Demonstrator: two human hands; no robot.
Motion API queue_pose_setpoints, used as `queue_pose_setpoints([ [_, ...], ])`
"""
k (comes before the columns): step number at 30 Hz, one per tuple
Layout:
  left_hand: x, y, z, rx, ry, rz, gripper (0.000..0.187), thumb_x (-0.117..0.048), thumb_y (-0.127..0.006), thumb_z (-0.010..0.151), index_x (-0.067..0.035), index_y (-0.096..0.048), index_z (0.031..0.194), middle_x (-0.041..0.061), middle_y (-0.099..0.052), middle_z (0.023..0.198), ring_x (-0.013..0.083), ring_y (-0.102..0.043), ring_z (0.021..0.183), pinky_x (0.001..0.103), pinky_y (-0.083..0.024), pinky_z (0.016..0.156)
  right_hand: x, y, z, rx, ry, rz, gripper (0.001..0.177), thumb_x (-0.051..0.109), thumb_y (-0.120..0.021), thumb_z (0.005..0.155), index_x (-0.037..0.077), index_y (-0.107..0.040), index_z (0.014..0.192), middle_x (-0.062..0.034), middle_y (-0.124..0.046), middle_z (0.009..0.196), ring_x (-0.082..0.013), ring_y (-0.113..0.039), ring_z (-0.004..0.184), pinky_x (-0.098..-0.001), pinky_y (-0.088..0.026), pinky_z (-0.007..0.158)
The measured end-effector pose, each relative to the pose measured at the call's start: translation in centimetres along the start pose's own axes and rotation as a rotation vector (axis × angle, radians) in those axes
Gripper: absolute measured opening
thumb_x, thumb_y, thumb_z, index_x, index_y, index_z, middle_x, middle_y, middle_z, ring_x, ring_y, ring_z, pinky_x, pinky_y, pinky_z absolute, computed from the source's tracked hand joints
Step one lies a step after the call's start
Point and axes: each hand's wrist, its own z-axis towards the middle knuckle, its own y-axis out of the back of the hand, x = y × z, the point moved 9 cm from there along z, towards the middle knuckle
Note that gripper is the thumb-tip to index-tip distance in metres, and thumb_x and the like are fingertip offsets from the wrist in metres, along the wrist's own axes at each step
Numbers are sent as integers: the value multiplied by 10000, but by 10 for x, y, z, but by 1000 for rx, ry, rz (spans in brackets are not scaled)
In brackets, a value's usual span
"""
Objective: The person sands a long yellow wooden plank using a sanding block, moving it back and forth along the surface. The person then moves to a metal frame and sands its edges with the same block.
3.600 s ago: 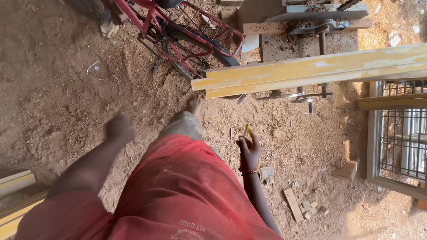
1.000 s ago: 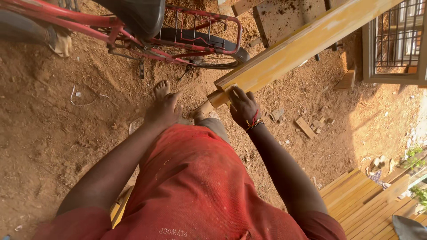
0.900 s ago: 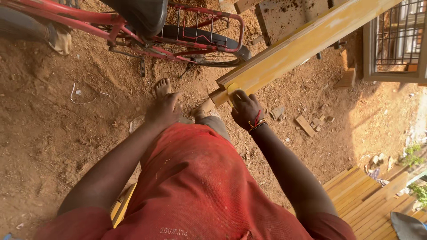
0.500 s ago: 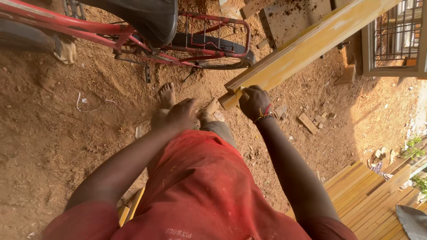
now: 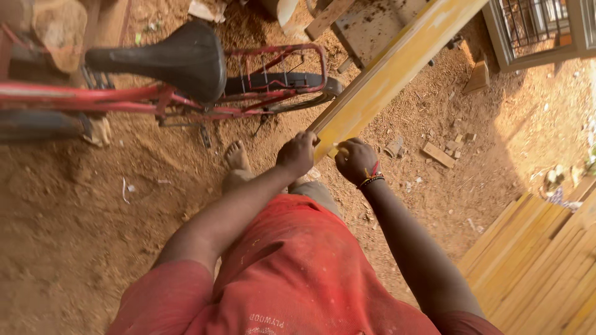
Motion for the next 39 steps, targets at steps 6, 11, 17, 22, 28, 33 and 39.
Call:
queue_pose_setpoints([
  [6, 16, -11, -19, 15, -131, 87, 428, -243, -558, 925, -62, -564, 1312, 222, -632, 1249, 441, -630, 1096, 512, -519, 912, -50, -13, -6, -127, -189, 245, 283, 264, -647, 880, 104, -784, 1069, -163, -740, 1132, -318, -722, 939, -429, -559, 885],
  [11, 97, 12, -30, 175, 187, 341, 328, -313, -556, 964, -194, -709, 1229, 147, -700, 1225, 373, -646, 1141, 494, -494, 980, -77, -67, -56, -93, -201, 534, 347, 253, -664, 871, 104, -769, 1167, -116, -773, 1066, -229, -714, 874, -388, -569, 786],
  [17, 175, 95, -79, 124, 526, 312, 306, -373, -587, 920, -174, -720, 1112, 211, -743, 1073, 414, -725, 1004, 512, -562, 869, -114, -117, -103, 83, -475, 1089, 428, 157, -595, 945, 137, -669, 1366, -58, -739, 954, -146, -702, 838, -311, -596, 743],
  [22, 190, 121, -94, 310, 531, 593, 282, -270, -648, 877, -96, -746, 1076, 203, -738, 1097, 381, -717, 1048, 484, -577, 889, -123, -117, -100, -13, -461, 1300, 425, 133, -607, 944, 112, -647, 1367, 11, -712, 1118, -127, -682, 912, -309, -600, 768],
  [28, 146, 108, -80, 303, 445, 586, 241, -255, -656, 884, -76, -758, 1007, 200, -735, 1014, 368, -724, 996, 464, -576, 872, -132, -109, -72, -6, -350, 1288, 456, 129, -627, 924, 123, -663, 1378, -30, -722, 1013, -123, -690, 882, -298, -604, 750],
  [33, 82, 88, -63, 28, 503, 394, 238, -275, -639, 896, -82, -730, 1003, 194, -731, 974, 373, -725, 956, 478, -572, 844, -154, -85, -47, -89, -224, 1242, 466, 147, -637, 916, 123, -694, 1378, -36, -657, 915, -113, -643, 795, -293, -590, 689],
  [39, 46, 41, -47, -167, 561, 344, 239, -298, -619, 911, -89, -696, 998, 186, -726, 925, 379, -727, 908, 495, -566, 812, -213, -63, -43, -287, -270, 1426, 421, 228, -594, 962, 83, -643, 1354, -20, -700, 909, -119, -693, 786, -298, -583, 660],
])
